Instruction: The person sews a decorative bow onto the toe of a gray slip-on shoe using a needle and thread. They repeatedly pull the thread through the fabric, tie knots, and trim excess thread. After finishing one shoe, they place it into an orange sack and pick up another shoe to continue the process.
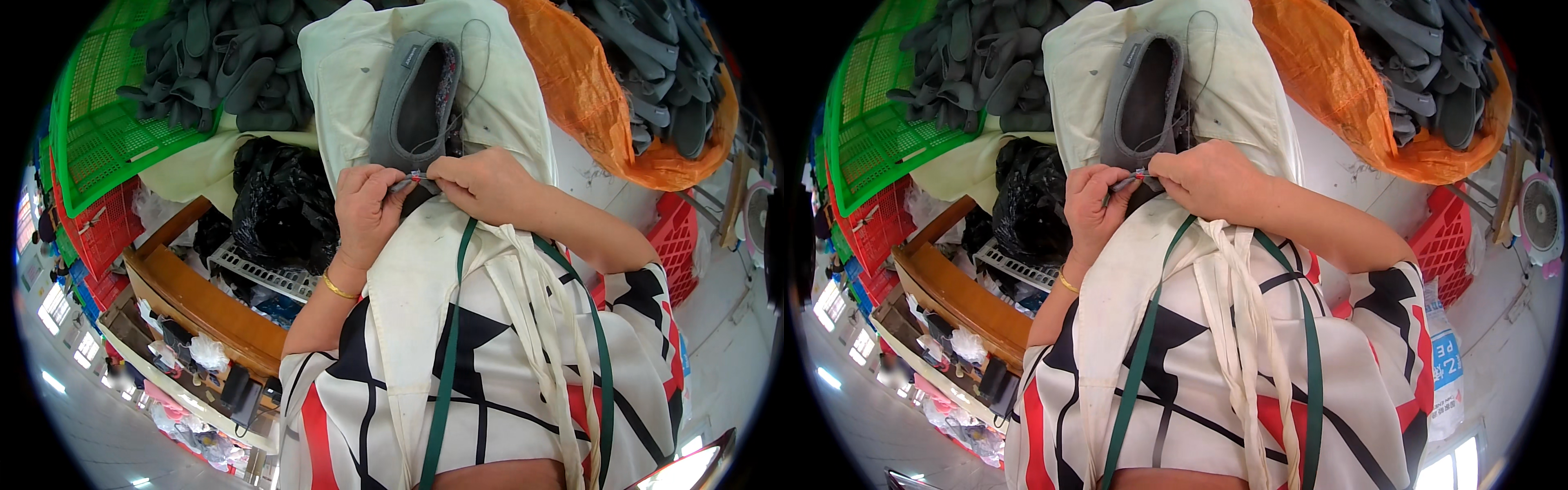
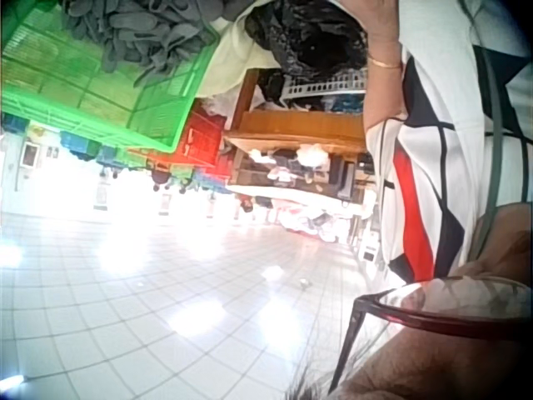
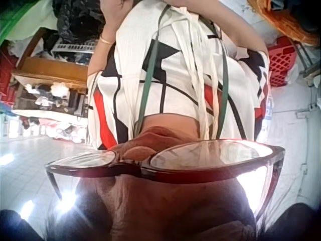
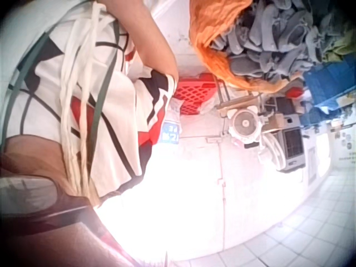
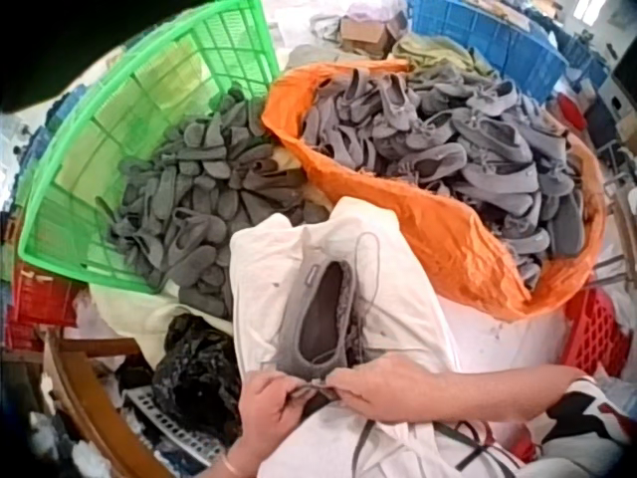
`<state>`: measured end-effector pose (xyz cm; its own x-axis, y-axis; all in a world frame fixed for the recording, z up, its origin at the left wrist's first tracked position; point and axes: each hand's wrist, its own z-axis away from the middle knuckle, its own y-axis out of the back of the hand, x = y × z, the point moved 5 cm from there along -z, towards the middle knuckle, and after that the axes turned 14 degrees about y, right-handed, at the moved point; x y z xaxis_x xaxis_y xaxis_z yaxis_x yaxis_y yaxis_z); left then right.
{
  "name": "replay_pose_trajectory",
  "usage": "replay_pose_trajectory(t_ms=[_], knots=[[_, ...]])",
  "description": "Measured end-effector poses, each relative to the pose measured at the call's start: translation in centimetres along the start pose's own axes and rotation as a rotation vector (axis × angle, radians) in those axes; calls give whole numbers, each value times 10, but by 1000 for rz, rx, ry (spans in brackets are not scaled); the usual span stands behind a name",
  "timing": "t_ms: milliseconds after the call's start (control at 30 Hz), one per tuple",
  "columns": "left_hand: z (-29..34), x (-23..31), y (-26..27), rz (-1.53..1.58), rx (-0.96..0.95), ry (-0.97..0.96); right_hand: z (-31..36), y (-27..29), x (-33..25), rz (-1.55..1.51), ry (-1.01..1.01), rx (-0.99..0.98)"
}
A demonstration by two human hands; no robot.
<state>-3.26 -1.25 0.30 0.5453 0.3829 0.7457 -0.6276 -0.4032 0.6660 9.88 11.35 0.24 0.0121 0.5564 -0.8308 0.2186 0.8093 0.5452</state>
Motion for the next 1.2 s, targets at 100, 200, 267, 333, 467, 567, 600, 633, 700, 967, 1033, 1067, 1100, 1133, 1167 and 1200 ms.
replay_pose_trajectory(t_ms=[100,200,267,333,467,567,600,633,700,967,1033,1067,1100,1133,1167,1200], knots=[[0,2,1,-11,16,-29,0,0,-1,7,10,-2],[1,1,1,-9,18,-24,0,0,0,22,11,-11],[1,0,1,4,22,-13,-2,0,0,12,5,-18],[0,0,1,7,22,-15,-2,1,0,12,16,-30],[-1,2,2,-17,25,-46,-4,2,-2,6,32,-25],[-1,2,2,-11,38,-69,-5,-1,-2,8,-5,-55],[0,2,2,-5,43,-75,-5,-3,-3,26,-23,-71],[1,1,2,-5,49,-79,-5,-5,-5,44,-41,-88],[2,2,2,-6,59,-89,-6,-9,-6,65,-66,-91],[6,2,2,10,104,-75,-8,-16,0,15,-129,-64],[6,1,2,19,104,-83,-9,-16,8,-109,-133,-37],[6,-1,1,25,103,-89,-9,-15,10,-169,-133,-24],[6,-1,1,32,102,-96,-10,-14,11,-209,-159,-47],[6,-1,1,36,99,-86,-11,-10,11,-249,-185,-69],[6,1,1,38,96,-74,-11,-9,11,-290,-210,-91],[6,2,2,40,92,-63,-11,-8,11,-291,-196,-101]])
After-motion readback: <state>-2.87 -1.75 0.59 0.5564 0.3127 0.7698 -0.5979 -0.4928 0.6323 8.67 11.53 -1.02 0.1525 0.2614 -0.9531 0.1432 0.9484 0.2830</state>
